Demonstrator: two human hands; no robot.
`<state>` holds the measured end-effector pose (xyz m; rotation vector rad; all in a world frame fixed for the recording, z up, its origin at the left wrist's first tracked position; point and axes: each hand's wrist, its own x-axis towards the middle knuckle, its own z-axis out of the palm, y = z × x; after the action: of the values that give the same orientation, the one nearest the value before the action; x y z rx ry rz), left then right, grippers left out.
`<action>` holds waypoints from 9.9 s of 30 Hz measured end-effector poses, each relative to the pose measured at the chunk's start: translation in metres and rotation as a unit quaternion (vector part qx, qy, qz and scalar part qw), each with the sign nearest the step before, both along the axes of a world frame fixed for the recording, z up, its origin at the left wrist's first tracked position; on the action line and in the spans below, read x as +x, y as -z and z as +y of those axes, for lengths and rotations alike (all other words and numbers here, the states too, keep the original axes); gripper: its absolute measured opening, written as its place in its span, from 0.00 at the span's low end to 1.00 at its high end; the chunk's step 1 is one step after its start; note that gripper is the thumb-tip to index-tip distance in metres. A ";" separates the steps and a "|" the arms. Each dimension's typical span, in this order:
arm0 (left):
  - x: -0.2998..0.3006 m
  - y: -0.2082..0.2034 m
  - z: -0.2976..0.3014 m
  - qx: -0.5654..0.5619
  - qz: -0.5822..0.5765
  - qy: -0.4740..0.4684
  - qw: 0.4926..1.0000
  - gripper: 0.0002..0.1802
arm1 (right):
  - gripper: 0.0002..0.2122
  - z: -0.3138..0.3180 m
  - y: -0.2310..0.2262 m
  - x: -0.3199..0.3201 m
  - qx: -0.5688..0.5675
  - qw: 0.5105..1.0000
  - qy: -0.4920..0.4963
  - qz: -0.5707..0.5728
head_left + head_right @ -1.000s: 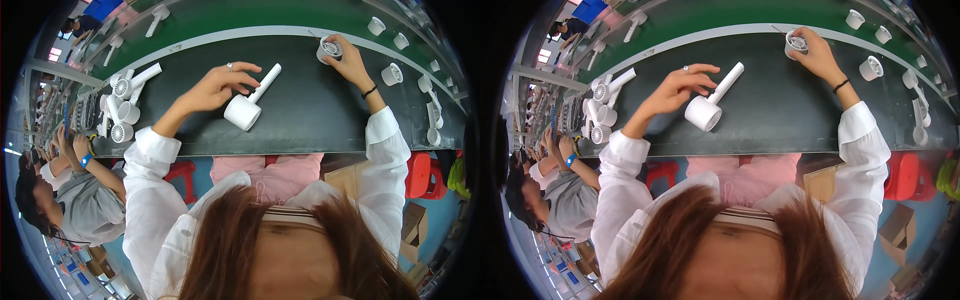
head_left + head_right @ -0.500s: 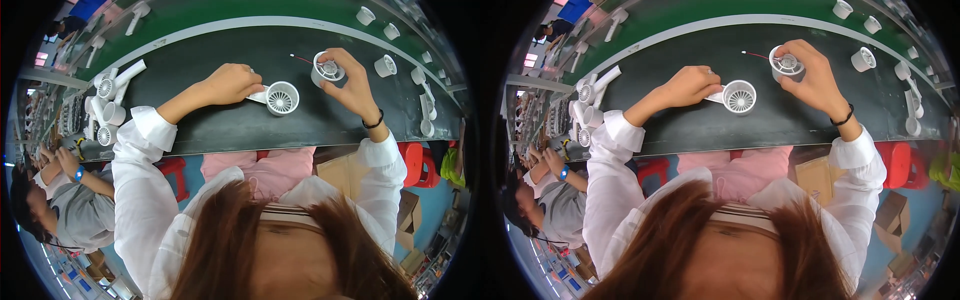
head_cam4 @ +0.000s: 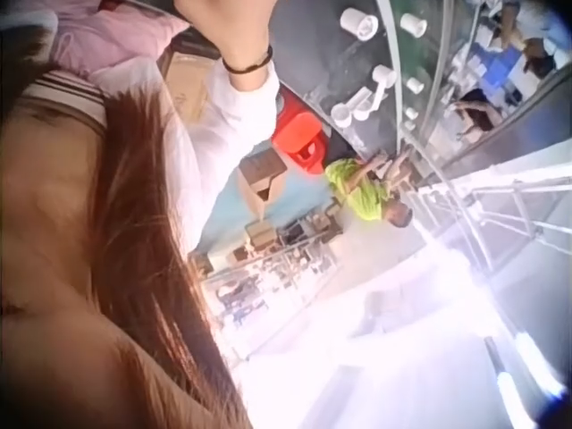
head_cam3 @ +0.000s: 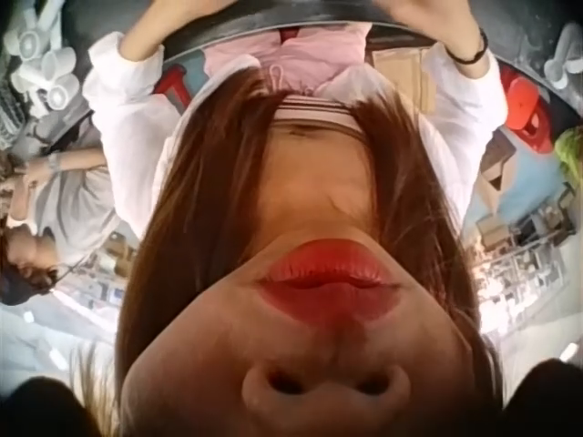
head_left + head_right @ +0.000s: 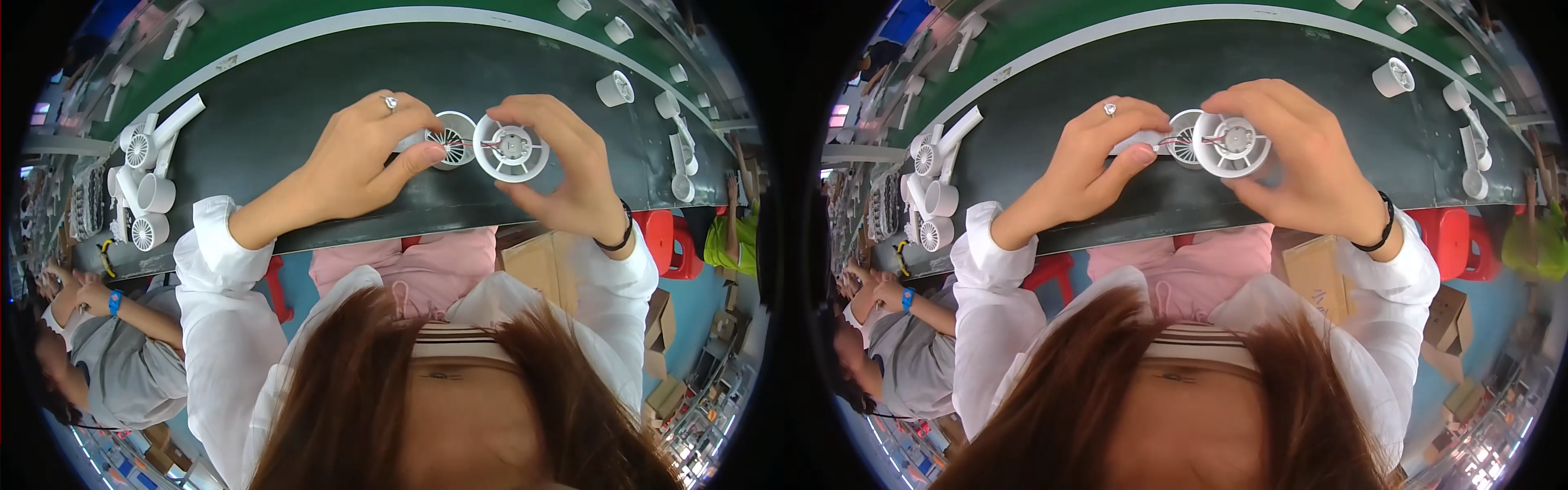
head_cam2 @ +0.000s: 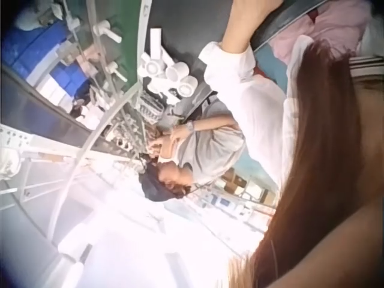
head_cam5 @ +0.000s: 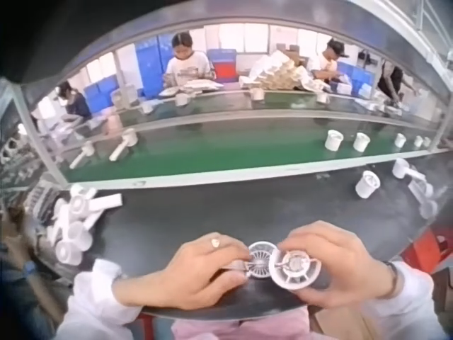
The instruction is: The person assembles portable fan components along a conveyor line, picking up plastic casing parts and motor units, threading connecting wires into the handles, fitting the motor assemblies into the casings, and placing the assembled units back onto the conveyor belt.
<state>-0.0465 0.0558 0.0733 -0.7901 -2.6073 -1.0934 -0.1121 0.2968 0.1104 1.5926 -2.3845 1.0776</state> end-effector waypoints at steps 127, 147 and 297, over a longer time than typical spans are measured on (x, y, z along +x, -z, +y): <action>0.026 0.052 -0.008 -0.051 0.051 -0.240 0.968 0.05 | 0.12 -0.009 0.097 0.005 -0.061 0.997 -0.015 -0.053; -0.205 0.081 -0.249 0.040 0.133 -0.675 0.725 0.33 | 0.21 -0.014 0.083 -0.017 -0.047 0.998 0.041 -0.010; 0.045 0.046 -0.069 -0.131 0.013 -0.263 0.956 0.26 | 0.16 -0.073 0.020 -0.027 0.014 0.977 -0.161 0.139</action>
<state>-0.0016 -0.0127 0.0273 -0.1185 -2.7307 -0.5887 -0.1396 0.2241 0.0902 2.0372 -2.0184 0.7949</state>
